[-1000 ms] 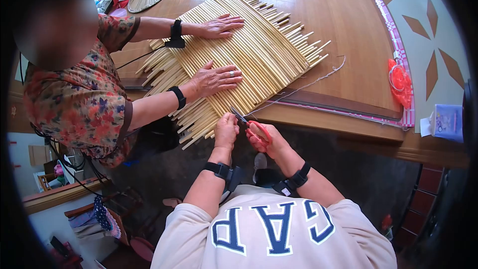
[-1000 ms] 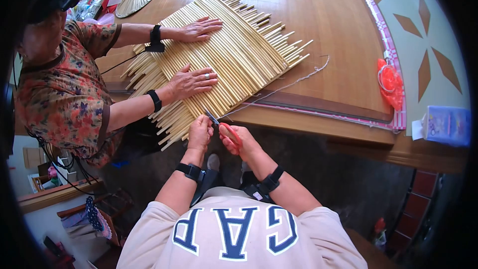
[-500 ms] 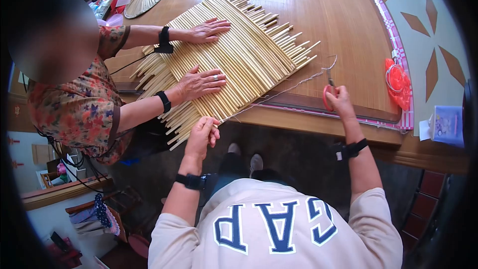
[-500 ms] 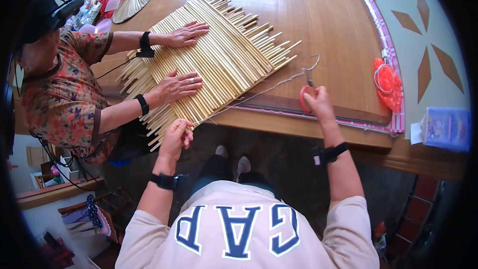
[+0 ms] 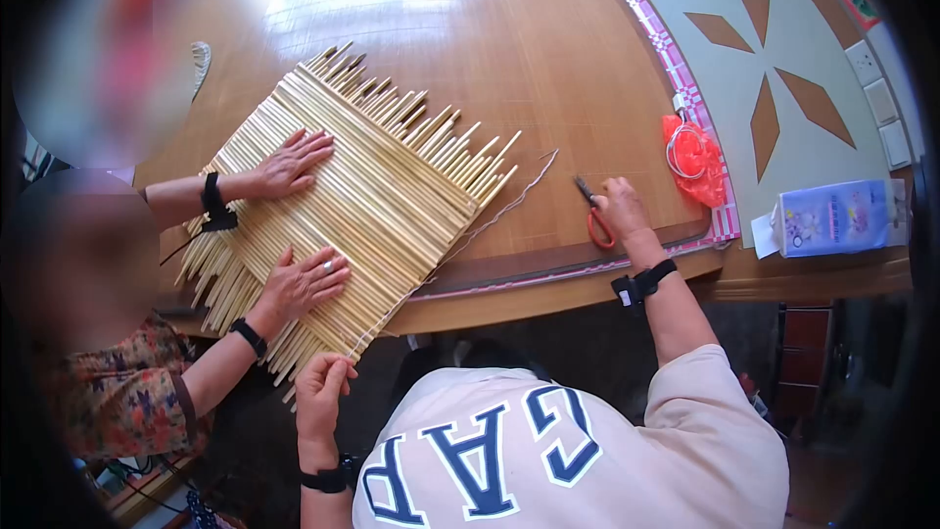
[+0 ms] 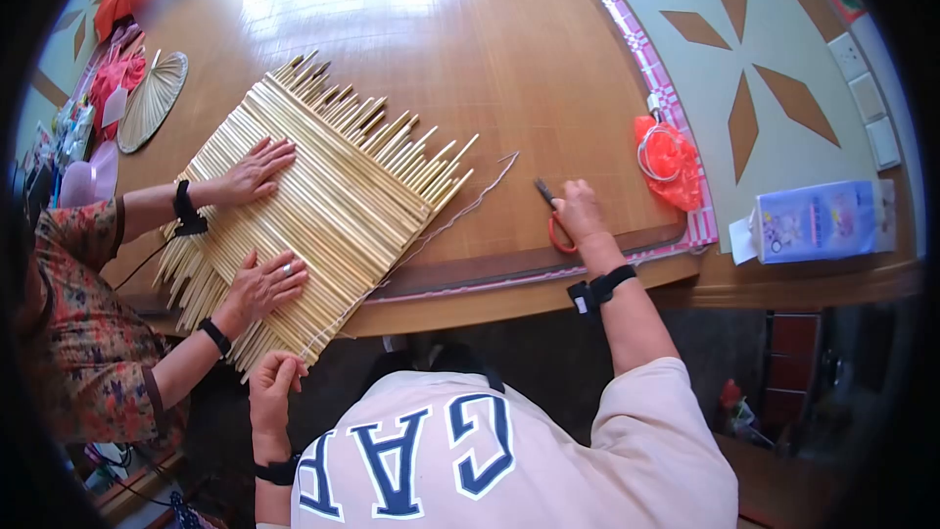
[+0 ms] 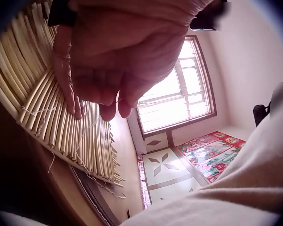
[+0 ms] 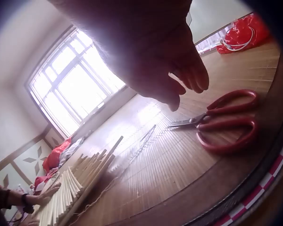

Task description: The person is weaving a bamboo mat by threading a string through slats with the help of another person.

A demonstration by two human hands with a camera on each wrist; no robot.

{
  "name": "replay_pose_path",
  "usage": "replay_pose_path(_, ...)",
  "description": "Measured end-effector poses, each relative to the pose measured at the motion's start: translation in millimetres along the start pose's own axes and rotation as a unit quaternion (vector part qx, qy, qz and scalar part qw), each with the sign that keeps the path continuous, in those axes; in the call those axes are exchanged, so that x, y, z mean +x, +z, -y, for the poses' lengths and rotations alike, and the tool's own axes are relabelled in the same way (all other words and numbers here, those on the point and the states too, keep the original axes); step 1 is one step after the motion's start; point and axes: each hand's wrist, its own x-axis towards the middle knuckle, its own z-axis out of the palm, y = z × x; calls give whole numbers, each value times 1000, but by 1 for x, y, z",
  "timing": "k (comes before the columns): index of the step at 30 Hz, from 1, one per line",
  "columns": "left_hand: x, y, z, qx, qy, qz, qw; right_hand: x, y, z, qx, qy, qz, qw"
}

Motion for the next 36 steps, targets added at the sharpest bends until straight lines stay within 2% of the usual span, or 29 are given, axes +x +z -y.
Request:
replay_pose_path(1, 0, 7, -3, 1, 0, 3, 1000, 9, 4, 3, 71, -45, -13, 996)
replay_pose_path(2, -1, 14, -7, 18, -3, 13, 1000, 17, 11, 7, 73, -42, -14, 996)
replay_pose_path(4, -3, 27, -16, 52, -4, 26, 998, 42, 28, 14, 183, -53, -22, 982)
replay_pose_path(5, -4, 33, -17, 57, -1, 21, 998, 56, 35, 16, 190, -54, -24, 980)
replay_pose_path(7, -11, 46, -18, 54, -25, -14, 998, 80, 51, 18, 154, -159, -121, 968)
replay_pose_path(9, -21, 62, -24, 58, -24, -48, 997, 96, 58, 11, 160, -186, -74, 967)
replay_pose_path(13, -46, 86, -24, 2, 7, -190, 982, 123, 76, -7, 188, -232, 63, 952)
replay_pose_path(15, -60, 91, -22, -129, 44, -253, 958, 123, 80, -7, 137, -290, 24, 947)
replay_pose_path(16, -67, 93, -19, -162, 57, -292, 941, 125, 82, -11, 168, -304, 20, 938)
replay_pose_path(17, -73, 93, -16, -193, 74, -325, 923, 124, 68, -7, 295, -228, 68, 925)
replay_pose_path(18, -80, 92, -11, -217, 83, -359, 904, 133, 62, -10, 364, -235, 42, 900)
replay_pose_path(19, -89, 92, -3, -219, 85, -383, 893, 139, 55, -16, 450, -164, 62, 876)
replay_pose_path(20, -97, 92, 4, -263, 82, -399, 875, 142, 29, -13, 526, -88, 81, 842)
replay_pose_path(22, -108, 96, 25, -329, 80, -411, 846, 178, 29, -47, 653, -13, 96, 751)
replay_pose_path(23, -110, 100, 34, -380, 96, -405, 826, 188, 23, -49, 655, -21, 100, 749)
replay_pose_path(26, -100, 119, 45, -443, 104, -408, 791, 202, -20, -40, 768, 1, 143, 624)
replay_pose_path(28, -92, 128, 46, -387, 64, -461, 796, 217, -34, -41, 781, 23, 121, 613)
replay_pose_path(29, -90, 131, 46, -390, 65, -458, 796, 223, -38, -43, 787, 36, 107, 606)
replay_pose_path(31, -81, 135, 45, -301, 20, -465, 832, 232, -49, -44, 811, 62, 96, 574)
replay_pose_path(32, -75, 136, 47, -303, 21, -455, 837, 232, -55, -50, 819, 70, 92, 562)
replay_pose_path(33, -72, 137, 50, -233, 8, -465, 854, 231, -63, -52, 827, 78, 88, 550)
replay_pose_path(34, -70, 136, 54, -160, -5, -472, 867, 214, -81, -44, 831, 54, 84, 547)
replay_pose_path(35, -69, 135, 55, -160, -6, -464, 871, 199, -95, -34, 835, 30, 80, 543)
replay_pose_path(36, -67, 133, 57, -137, 1, -481, 866, 193, -104, -22, 825, 48, 26, 562)
